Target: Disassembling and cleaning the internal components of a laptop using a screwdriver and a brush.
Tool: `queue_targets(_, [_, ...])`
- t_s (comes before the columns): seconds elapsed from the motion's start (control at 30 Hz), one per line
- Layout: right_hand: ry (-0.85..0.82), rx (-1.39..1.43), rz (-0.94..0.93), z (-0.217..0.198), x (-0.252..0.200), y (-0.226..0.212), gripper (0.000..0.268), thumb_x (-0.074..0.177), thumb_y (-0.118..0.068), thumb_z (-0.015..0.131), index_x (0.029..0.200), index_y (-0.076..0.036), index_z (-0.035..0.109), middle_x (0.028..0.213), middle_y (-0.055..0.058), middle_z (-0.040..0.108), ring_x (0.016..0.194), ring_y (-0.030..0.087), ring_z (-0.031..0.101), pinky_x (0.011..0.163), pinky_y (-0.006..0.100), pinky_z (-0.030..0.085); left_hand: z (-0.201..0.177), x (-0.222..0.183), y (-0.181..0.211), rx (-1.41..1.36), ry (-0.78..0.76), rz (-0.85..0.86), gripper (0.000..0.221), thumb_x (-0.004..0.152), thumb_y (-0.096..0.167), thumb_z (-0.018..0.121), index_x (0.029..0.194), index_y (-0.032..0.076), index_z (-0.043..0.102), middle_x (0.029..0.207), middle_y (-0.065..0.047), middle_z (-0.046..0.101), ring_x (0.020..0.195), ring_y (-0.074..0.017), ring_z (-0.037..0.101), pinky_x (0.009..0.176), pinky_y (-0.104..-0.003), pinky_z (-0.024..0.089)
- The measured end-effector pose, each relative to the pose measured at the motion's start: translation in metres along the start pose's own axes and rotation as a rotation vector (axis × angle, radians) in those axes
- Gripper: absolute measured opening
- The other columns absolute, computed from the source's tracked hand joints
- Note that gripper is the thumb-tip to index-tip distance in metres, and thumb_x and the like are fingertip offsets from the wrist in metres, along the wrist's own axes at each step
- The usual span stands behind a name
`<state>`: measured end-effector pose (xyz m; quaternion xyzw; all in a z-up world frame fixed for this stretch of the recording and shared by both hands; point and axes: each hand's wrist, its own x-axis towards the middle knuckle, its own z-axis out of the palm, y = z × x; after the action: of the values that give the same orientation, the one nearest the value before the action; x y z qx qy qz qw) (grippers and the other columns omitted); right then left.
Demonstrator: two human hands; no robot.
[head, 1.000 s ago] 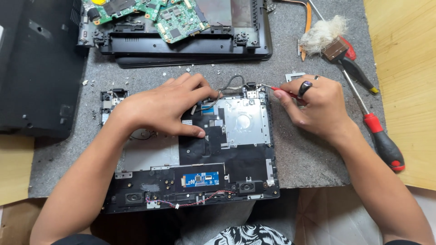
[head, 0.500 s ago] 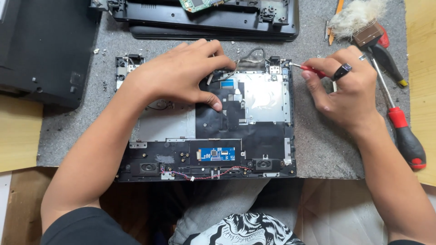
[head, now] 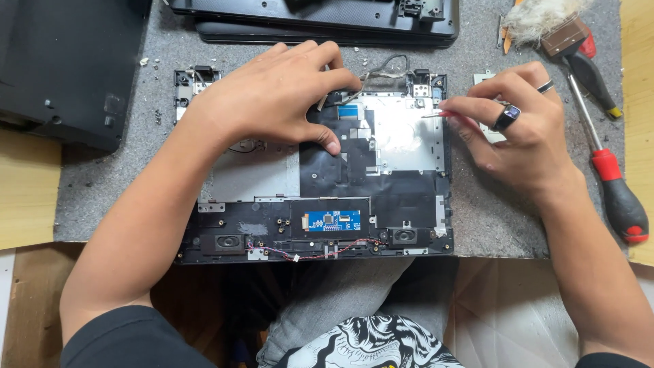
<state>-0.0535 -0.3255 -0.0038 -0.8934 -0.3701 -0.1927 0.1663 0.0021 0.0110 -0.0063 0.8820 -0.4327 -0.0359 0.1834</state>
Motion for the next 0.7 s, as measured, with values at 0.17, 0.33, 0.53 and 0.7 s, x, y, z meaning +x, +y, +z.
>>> queue_targets(0.17, [-0.001,-0.083,-0.041,-0.001,-0.006,-0.001,0.02,0.093,0.002,0.093,0.109,-0.007,0.086,0.092,0.006,0.062,0.088,0.024,0.053,0.082,0.037,0.044,-0.001,-0.001,0.004,0.004,0.044,0.022,0.08,0.061,0.052,0.094,0.128,0.014,0.07,0.116,-0.005,0.058,0.098,-0.0258,0.059,0.086,-0.044,0.044])
queue_targets(0.33, [0.018,-0.043,-0.074,-0.019,-0.022,-0.046,0.023,0.088,0.004,0.089,0.107,-0.008,0.084,0.071,0.0,0.055,0.063,0.018,0.044,0.075,0.038,0.041,-0.006,-0.002,0.01,0.027,0.112,0.077,0.077,0.059,0.046,0.095,0.124,0.013,0.071,0.122,-0.006,0.058,0.103,-0.0247,0.057,0.088,-0.043,0.044])
queue_targets(0.53, [-0.048,0.045,0.126,-0.041,-0.053,-0.1,0.026,0.079,-0.006,0.084,0.105,-0.009,0.081,0.067,-0.001,0.055,0.06,0.017,0.041,0.063,0.033,0.039,0.003,0.002,0.023,0.247,0.297,0.275,0.034,0.086,0.036,0.08,0.108,0.012,0.072,0.11,-0.007,0.063,0.097,-0.0221,0.06,0.088,-0.039,0.044])
queue_targets(0.7, [-0.159,-0.078,0.062,-0.045,-0.056,-0.116,0.02,0.084,-0.012,0.081,0.104,-0.011,0.081,0.069,0.0,0.055,0.06,0.016,0.045,0.062,0.033,0.042,0.007,0.003,0.042,0.18,0.22,0.35,0.021,0.09,0.033,0.075,0.096,0.015,0.067,0.093,-0.002,0.062,0.086,-0.0201,0.062,0.085,-0.039,0.044])
